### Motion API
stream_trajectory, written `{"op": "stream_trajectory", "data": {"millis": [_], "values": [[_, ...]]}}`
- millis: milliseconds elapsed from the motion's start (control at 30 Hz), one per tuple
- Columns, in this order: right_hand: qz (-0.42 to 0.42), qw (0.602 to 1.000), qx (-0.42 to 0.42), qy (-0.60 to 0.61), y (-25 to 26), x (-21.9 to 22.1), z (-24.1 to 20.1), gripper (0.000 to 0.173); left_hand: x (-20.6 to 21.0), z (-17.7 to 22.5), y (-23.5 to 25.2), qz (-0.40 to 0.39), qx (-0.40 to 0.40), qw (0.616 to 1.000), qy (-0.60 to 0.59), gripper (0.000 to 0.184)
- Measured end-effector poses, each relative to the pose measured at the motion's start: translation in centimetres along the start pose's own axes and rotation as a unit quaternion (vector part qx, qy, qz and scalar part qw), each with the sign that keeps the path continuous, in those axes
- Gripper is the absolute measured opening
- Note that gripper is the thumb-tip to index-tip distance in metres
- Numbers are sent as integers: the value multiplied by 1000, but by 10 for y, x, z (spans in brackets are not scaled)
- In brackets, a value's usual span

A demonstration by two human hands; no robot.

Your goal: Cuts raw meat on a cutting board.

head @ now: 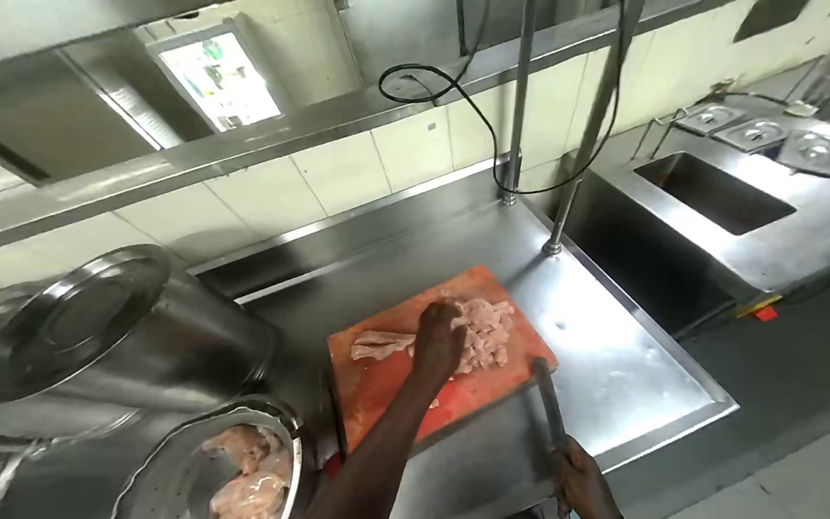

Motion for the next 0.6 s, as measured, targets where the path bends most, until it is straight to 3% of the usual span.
{"op": "stream_trajectory", "data": {"millis": [133,200,300,367,433,467,533,600], "values": [[7,1000,-9,0,-4,1,-2,22,47,-6,14,-89,77,989,91,77],[7,1000,-11,11,-5,0,-5,18,62,-10,10,-78,83,987,110,89],[1,1000,-14,16,0,0,-1,19,50,-19,3,-57,94,991,72,79],[3,1000,-16,12,3,-1,3,19,37,-41,-4,5,89,995,50,59],[3,1000,-12,11,5,-2,2,18,20,-75,-11,54,15,997,61,36],[5,1000,-8,12,5,-2,2,18,9,-93,-17,30,-49,994,91,33],[9,1000,-4,21,4,-1,3,18,-6,-130,-30,-31,-150,976,152,36],[12,999,-6,31,4,-1,2,16,-14,-156,-41,-49,-184,967,169,37]]}}
Point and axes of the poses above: each hand's wrist, its own y-axis towards the middle knuckle, its own x-axis out of the palm, z = x × y, the point moved 1 cm from there along y, towards the middle knuckle, and after that the axes turned 2 degrees about y, right-handed, at the moved point
